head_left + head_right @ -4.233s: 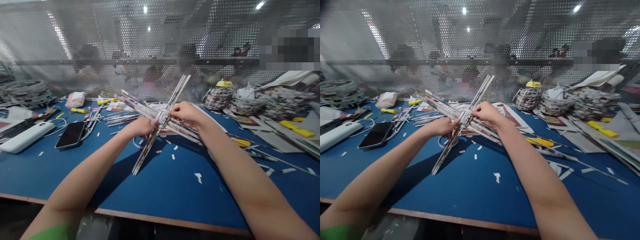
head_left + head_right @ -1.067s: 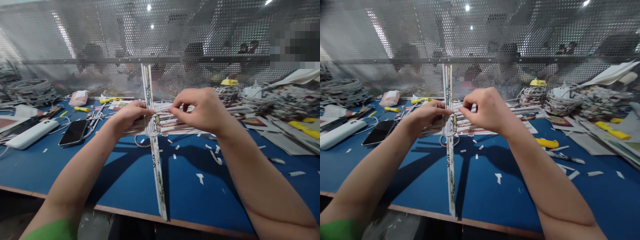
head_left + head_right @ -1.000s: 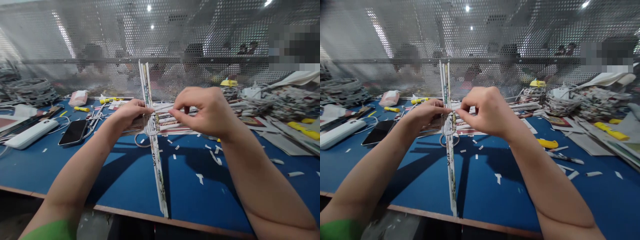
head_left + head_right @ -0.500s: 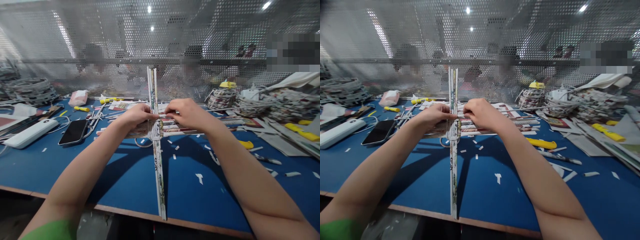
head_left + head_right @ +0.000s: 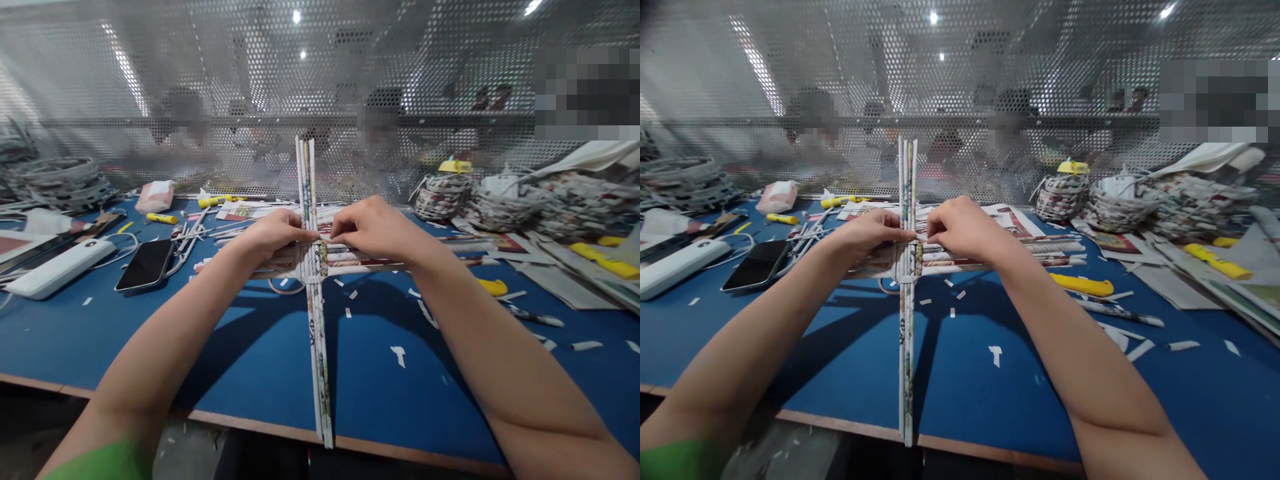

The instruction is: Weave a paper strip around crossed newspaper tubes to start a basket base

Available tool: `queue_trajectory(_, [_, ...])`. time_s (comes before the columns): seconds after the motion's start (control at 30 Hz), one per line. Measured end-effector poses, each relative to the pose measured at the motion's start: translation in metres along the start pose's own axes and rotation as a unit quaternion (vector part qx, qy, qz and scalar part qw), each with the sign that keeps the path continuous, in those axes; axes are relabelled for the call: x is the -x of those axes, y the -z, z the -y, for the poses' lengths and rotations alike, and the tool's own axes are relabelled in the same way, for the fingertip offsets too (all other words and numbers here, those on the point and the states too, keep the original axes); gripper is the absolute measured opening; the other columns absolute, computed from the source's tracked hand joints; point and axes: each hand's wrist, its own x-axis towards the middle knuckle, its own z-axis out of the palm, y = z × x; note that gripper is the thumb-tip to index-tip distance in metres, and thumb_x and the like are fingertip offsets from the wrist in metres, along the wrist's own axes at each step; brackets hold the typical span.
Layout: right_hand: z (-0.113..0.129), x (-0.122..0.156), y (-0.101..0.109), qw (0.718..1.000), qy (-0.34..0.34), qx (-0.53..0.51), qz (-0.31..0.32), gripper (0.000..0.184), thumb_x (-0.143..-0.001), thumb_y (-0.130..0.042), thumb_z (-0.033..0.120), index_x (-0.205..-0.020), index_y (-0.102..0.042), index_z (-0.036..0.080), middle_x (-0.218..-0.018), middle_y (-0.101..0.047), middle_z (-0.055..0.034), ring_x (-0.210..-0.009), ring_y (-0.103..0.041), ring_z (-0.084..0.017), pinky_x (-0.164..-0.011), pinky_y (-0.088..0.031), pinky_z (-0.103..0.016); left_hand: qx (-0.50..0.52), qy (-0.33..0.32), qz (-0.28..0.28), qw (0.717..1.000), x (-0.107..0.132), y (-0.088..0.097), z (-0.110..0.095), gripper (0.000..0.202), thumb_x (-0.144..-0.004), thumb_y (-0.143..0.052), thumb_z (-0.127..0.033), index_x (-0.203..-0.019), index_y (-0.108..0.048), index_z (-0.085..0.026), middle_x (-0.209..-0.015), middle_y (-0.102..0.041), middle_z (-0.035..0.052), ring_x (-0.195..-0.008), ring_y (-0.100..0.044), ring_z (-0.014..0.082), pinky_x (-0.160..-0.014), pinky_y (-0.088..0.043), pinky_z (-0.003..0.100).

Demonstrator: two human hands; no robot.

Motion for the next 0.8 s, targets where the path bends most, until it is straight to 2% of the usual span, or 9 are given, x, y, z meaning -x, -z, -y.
queue_trajectory(0.1, [0.0,0.002,0.002,1.0,0.027,0.002,0.015,0.026,-0.066,-0.045,0.007,-0.075,-0.068,0.017,-0.071,-0.066,-0.0016,-0.065,-0.055,-0.011,-0.059,-0.035,-0.022,0.013,0.006,0.008,1.0,-0.001,0.002,0.002,0.023,-0.065,-0.065,-0.029,-0.058,-0.049,-0.015,-0.041,-0.036,-0.0068,-0.032,-0.029,0.0028,-0.035,-0.017,0.019])
queue_trajectory(0.2, [0.005,0.005,0.004,0.999,0.03,0.018,0.032,0.028,-0.071,-0.043,0.01,-0.079,-0.068,0.017,-0.064,-0.064,-0.0021,-0.058,-0.052,-0.011,-0.056,-0.034,-0.024,0.027,0.026,0.013,0.999,-0.001,0.005,0.003,0.026,-0.066,-0.064,-0.03,-0.055,-0.044,-0.016,-0.035,-0.032,-0.008,-0.029,-0.025,0.0028,-0.033,-0.014,0.02])
queue_trajectory(0.3, [0.01,0.005,0.003,0.999,0.005,0.032,0.006,0.023,-0.075,-0.045,0.018,-0.076,-0.068,0.016,-0.059,-0.061,-0.0026,-0.053,-0.049,-0.01,-0.053,-0.031,-0.024,0.056,0.029,0.031,0.998,-0.003,0.005,0.004,0.027,-0.067,-0.064,-0.028,-0.054,-0.043,-0.016,-0.035,-0.033,-0.0078,-0.028,-0.026,0.0027,-0.033,-0.013,0.019])
queue_trajectory(0.43, [0.01,0.002,-0.002,0.999,0.002,0.045,-0.021,0.016,-0.072,-0.05,0.018,-0.076,-0.066,0.016,-0.066,-0.062,-0.0023,-0.059,-0.051,-0.01,-0.054,-0.03,-0.023,0.079,0.025,0.041,0.996,-0.004,0.0,0.005,0.027,-0.067,-0.065,-0.025,-0.054,-0.044,-0.015,-0.036,-0.035,-0.0075,-0.028,-0.027,0.002,-0.033,-0.013,0.019])
queue_trajectory(0.53, [0.009,0.001,-0.005,0.995,0.033,0.094,-0.001,0.019,-0.072,-0.047,0.016,-0.078,-0.064,0.018,-0.067,-0.062,-0.0021,-0.059,-0.051,-0.011,-0.051,-0.027,-0.023,0.09,0.039,0.053,0.994,-0.004,-0.005,0.006,0.03,-0.066,-0.065,-0.027,-0.051,-0.042,-0.016,-0.034,-0.033,-0.008,-0.027,-0.025,0.0021,-0.032,-0.012,0.019])
queue_trajectory(0.63, [0.012,0.001,-0.006,0.984,0.041,0.171,0.012,0.018,-0.073,-0.045,0.018,-0.071,-0.063,0.017,-0.068,-0.061,-0.0042,-0.06,-0.051,-0.013,-0.048,-0.023,-0.025,0.108,0.059,0.069,0.99,-0.006,-0.008,0.01,0.031,-0.067,-0.065,-0.027,-0.05,-0.042,-0.015,-0.034,-0.033,-0.0077,-0.027,-0.025,0.0023,-0.033,-0.013,0.019])
queue_trajectory(0.8, [0.017,-0.001,-0.01,0.966,0.038,0.255,0.003,0.02,-0.078,-0.043,0.021,-0.074,-0.061,0.016,-0.072,-0.061,-0.0063,-0.061,-0.052,-0.015,-0.047,-0.018,-0.027,0.133,0.067,0.041,0.988,-0.009,-0.009,0.013,0.028,-0.067,-0.065,-0.022,-0.05,-0.043,-0.014,-0.036,-0.037,-0.0064,-0.03,-0.03,0.0026,-0.034,-0.017,0.019])
